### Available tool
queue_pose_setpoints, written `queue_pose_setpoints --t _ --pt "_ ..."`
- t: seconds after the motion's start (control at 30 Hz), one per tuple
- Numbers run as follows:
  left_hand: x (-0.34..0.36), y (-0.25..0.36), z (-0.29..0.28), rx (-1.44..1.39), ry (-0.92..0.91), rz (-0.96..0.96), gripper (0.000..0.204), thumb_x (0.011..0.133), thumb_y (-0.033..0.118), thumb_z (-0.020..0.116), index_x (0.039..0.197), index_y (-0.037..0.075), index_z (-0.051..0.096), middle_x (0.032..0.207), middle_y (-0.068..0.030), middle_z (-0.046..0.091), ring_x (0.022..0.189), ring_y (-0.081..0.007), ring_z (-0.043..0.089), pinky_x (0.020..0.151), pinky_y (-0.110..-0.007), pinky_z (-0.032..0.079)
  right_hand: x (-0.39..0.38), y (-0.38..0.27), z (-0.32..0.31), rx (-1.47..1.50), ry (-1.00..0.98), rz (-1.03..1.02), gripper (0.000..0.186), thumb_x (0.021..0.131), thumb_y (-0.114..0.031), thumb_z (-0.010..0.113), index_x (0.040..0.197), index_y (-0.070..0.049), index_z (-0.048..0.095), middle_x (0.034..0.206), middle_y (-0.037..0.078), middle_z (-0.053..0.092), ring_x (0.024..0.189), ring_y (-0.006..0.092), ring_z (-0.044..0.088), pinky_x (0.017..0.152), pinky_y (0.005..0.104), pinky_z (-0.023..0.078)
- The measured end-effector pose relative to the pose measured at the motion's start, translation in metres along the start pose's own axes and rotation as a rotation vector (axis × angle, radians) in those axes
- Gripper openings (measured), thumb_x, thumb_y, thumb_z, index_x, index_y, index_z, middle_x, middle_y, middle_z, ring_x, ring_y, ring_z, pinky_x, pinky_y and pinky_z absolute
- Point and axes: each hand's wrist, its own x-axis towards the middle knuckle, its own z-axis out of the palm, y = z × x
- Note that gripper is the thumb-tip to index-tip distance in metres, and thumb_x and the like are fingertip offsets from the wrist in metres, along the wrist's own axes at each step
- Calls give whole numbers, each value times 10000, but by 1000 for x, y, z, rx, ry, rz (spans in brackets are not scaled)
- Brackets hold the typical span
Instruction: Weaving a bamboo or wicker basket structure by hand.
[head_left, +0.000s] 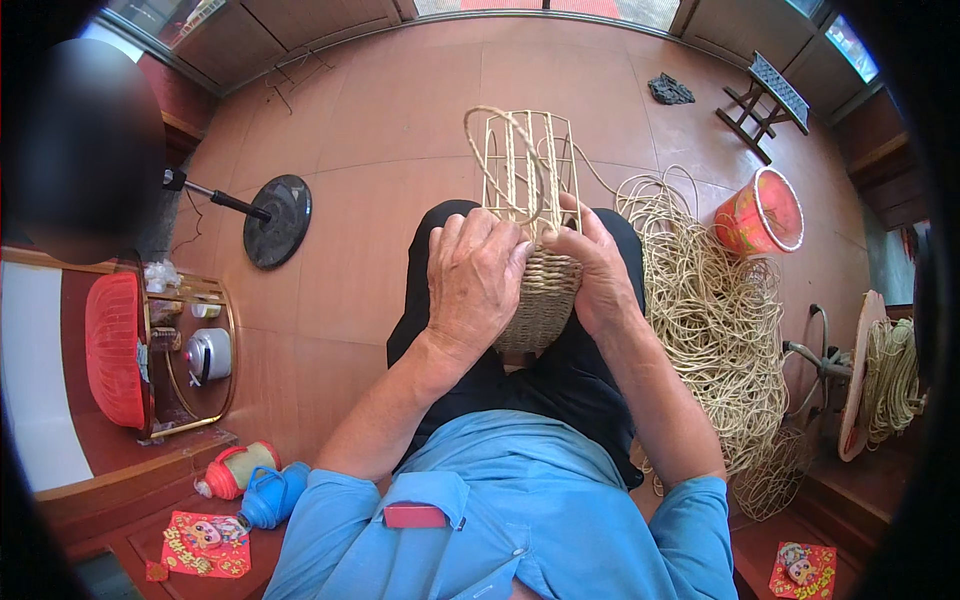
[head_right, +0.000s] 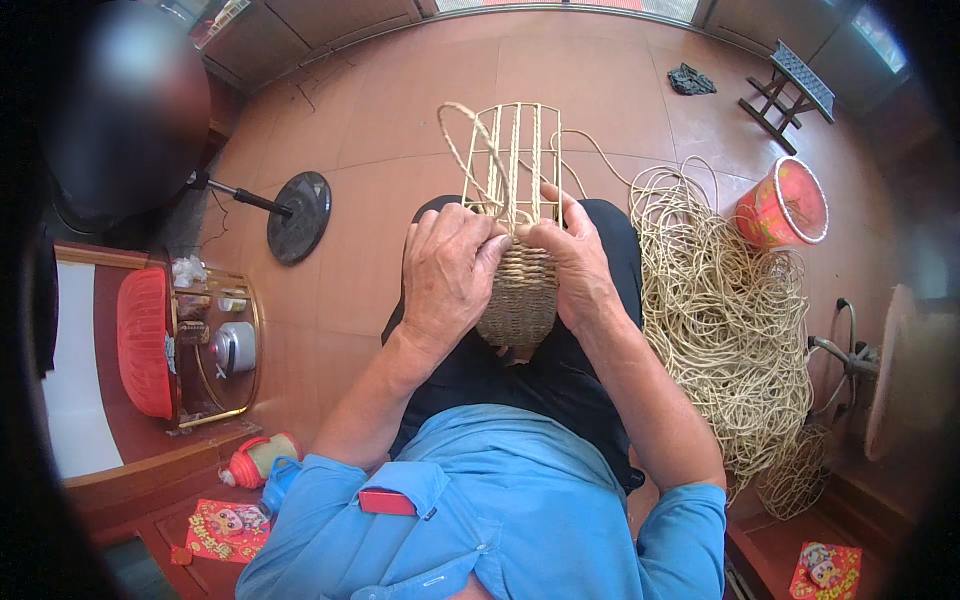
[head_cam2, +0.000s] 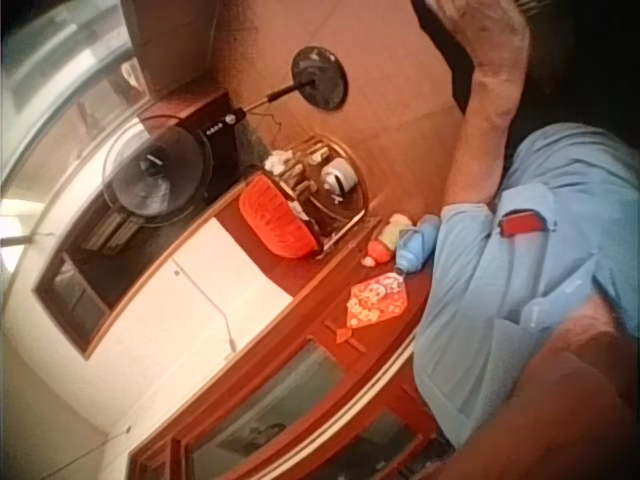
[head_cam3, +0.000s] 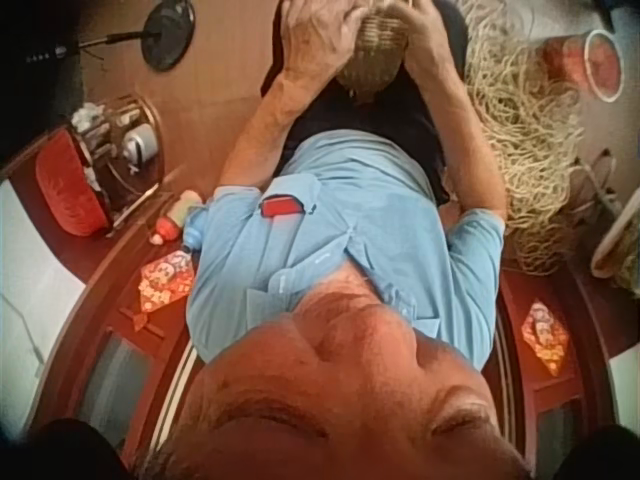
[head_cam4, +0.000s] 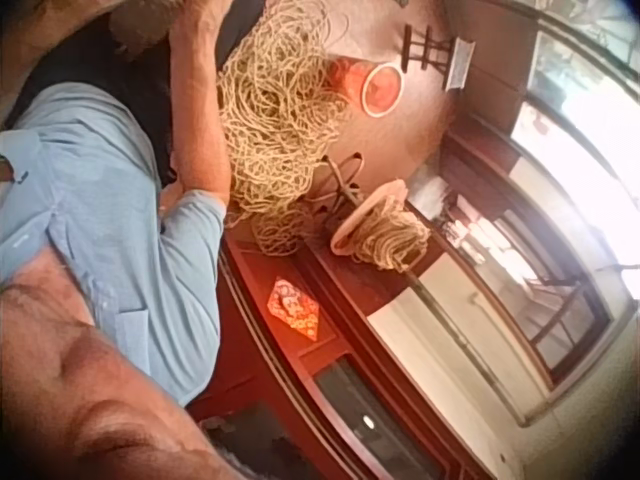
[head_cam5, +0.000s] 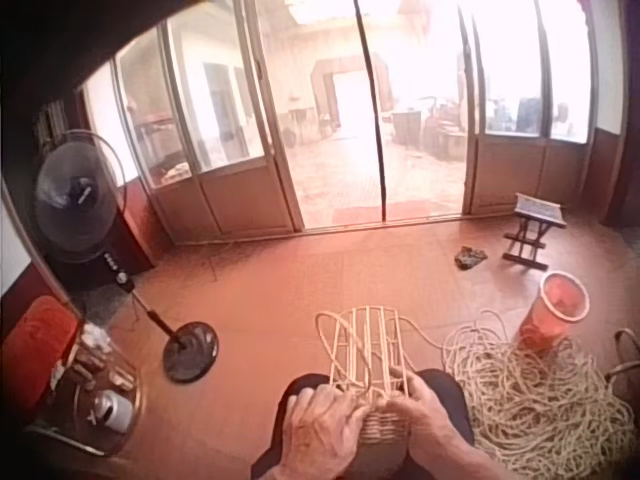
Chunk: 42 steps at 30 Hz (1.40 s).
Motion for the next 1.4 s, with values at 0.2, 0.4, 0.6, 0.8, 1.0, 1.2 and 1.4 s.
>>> queue_pose_setpoints --t 0.2,0.4,0.6,0.8,1.0,1.2,1.4 --pt "1 15 -3 -43 100 45 175 930 97 811 1101 113 776 1040 -79 672 986 -298 642 887 -456 486 4 24 -1 -84 152 -225 703 975 24 739 1599 83 423 1020 76 749 893 109 722 804 248 592" --pt "3 17 7 -169 16 49 212 967 81 764 1179 84 776 1039 -105 693 968 -324 689 871 -454 553 0 32 -5 -114 230 -321 587 1022 9 693 1552 76 449 1018 70 744 905 101 710 800 252 592" --pt "8 24 1 -358 -182 -71 320 989 61 703 1304 60 763 1011 -122 695 879 -260 727 773 -406 576 -6 36 0 -53 219 -314 548 1054 6 667 1551 57 443 1095 92 734 972 108 709 833 254 596" --pt "15 22 -14 -879 -592 -500 526 1018 92 692 1527 -15 613 1013 -39 679 812 -100 647 736 -273 543 -10 37 -1 -93 220 -307 569 1039 9 687 1559 25 456 1135 97 709 998 123 710 854 273 609" --pt "12 36 -29 -1182 -665 -578 853 1029 125 703 1702 -141 252 993 -45 672 782 -67 601 678 -233 505 -15 32 -6 -55 186 -257 612 1007 9 729 1560 20 466 1180 112 666 1002 129 709 842 275 624" --pt "16 35 -20 -1281 -655 -602 923 1025 179 718 1714 -147 198 1010 -84 699 804 -93 632 693 -243 526 -17 31 -7 -35 172 -260 598 987 4 729 1534 31 488 1211 133 651 1031 143 707 838 277 625" --pt "22 35 -8 -1224 -643 -593 752 1012 165 670 1636 -123 366 960 -52 682 771 -74 604 688 -237 507 -21 20 -24 -248 183 -309 517 977 -33 705 1471 32 565 1342 173 649 1106 188 716 912 328 626"
